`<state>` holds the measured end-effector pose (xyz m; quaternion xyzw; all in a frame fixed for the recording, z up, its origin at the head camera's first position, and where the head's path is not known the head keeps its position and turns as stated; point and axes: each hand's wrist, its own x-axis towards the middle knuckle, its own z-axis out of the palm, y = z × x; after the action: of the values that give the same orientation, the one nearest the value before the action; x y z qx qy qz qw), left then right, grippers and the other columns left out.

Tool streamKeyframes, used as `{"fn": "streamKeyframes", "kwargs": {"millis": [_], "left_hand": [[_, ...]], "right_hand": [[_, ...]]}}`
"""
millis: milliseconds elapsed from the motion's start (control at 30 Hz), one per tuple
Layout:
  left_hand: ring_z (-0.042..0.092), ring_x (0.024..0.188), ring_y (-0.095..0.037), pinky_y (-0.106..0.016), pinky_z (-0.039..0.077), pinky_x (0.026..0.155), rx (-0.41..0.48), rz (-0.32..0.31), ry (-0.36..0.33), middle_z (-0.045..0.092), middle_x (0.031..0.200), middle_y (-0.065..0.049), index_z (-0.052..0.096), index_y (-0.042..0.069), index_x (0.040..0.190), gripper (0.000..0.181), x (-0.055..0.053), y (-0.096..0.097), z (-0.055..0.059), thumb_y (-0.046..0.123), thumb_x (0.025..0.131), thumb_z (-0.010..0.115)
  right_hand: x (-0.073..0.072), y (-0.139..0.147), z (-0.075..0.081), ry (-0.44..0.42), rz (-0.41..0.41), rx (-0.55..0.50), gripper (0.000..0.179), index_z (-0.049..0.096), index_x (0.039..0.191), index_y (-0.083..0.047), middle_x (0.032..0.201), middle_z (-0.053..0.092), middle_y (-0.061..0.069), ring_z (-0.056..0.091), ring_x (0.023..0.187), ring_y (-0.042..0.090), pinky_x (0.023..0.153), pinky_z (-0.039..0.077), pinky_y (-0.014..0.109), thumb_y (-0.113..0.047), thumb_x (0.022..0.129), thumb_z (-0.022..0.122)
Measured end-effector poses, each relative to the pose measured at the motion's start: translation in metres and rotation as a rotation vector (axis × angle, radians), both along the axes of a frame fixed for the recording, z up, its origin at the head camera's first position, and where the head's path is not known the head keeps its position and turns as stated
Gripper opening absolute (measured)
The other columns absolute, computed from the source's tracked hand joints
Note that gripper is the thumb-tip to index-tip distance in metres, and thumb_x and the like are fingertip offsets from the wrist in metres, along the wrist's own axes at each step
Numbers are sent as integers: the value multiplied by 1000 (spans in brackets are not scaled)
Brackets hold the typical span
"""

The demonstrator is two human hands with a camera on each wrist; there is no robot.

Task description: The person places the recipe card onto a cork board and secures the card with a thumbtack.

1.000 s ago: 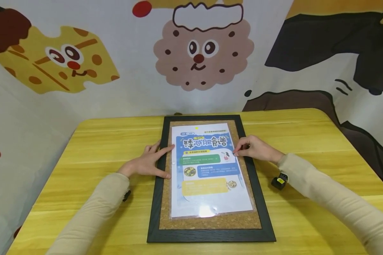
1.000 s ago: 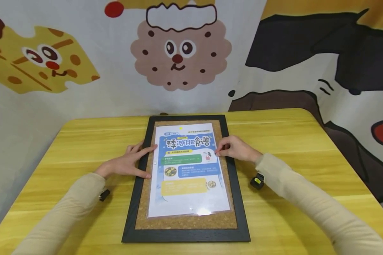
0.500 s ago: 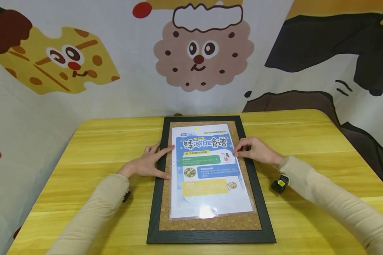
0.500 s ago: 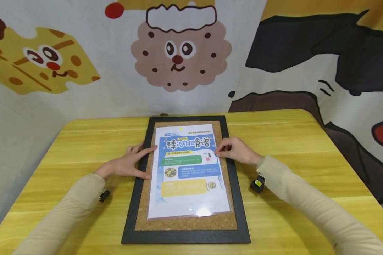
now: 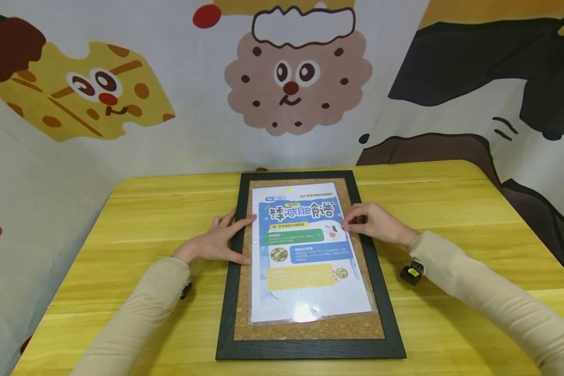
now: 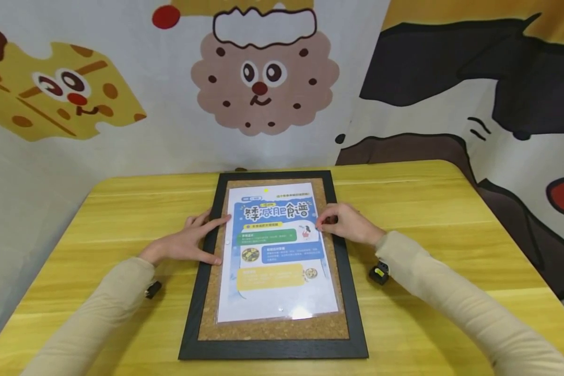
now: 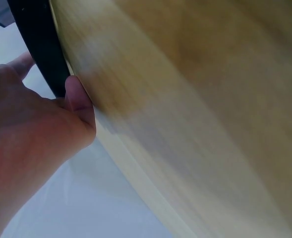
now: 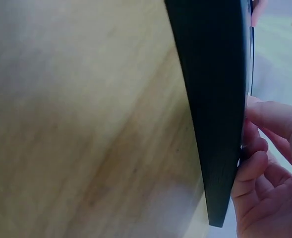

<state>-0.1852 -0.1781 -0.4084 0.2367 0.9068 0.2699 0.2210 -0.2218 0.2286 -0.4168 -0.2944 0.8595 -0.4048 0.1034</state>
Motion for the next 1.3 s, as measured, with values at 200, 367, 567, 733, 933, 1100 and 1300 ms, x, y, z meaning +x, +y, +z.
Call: {"fn": "streamKeyframes", "kwargs": {"millis": [200,367,567,733,933,1100,1300], "left_hand": [[11,131,-41,-68,26,95,1,-2,1,-10,157,-24,16,24,157,103,0,-1,-1,49,78,78],[11,130,-41,-67,26,94,0,-4,5,-10,157,-24,16,25,157,103,0,-1,-1,50,78,78],[10,132,-42,-68,26,94,7,-6,1,-10,157,-24,16,25,157,103,0,-1,-1,49,78,78],[10,132,-41,-68,26,95,2,-5,6,-10,157,-24,16,25,157,103,0,-2,-2,50,77,77],[13,129,-40,-67,27,94,2,-7,12,-10,157,-24,16,25,157,103,0,-2,-3,51,77,77],[12,130,-41,-67,26,95,6,-6,6,-10,157,-24,16,25,157,103,0,-2,-3,51,78,77],[11,131,-41,-67,26,95,-1,-5,3,-11,157,-23,16,26,157,103,-1,-2,-2,50,78,77]], "right_hand": [[-1,0,-1,3,-12,5,9,77,92,-5,89,66,3,54,78,20,65,46,24,-1,85,73],[-1,2,0,-19,-17,7,10,77,94,-5,90,65,4,54,80,20,67,47,25,-2,85,73],[0,5,4,-23,-1,43,10,77,95,-8,95,65,2,54,87,21,72,47,27,-5,87,72],[1,6,4,5,-2,51,9,77,94,-10,96,64,1,54,87,20,71,46,28,-6,88,72],[1,13,5,51,-3,43,10,76,95,-10,95,65,0,54,83,19,68,46,28,-4,88,71],[2,22,8,74,-36,58,12,75,97,-10,96,66,0,54,81,19,66,45,29,-3,89,69],[2,32,11,53,-89,72,12,75,100,-9,99,65,3,54,85,20,71,46,29,-6,92,67]]}}
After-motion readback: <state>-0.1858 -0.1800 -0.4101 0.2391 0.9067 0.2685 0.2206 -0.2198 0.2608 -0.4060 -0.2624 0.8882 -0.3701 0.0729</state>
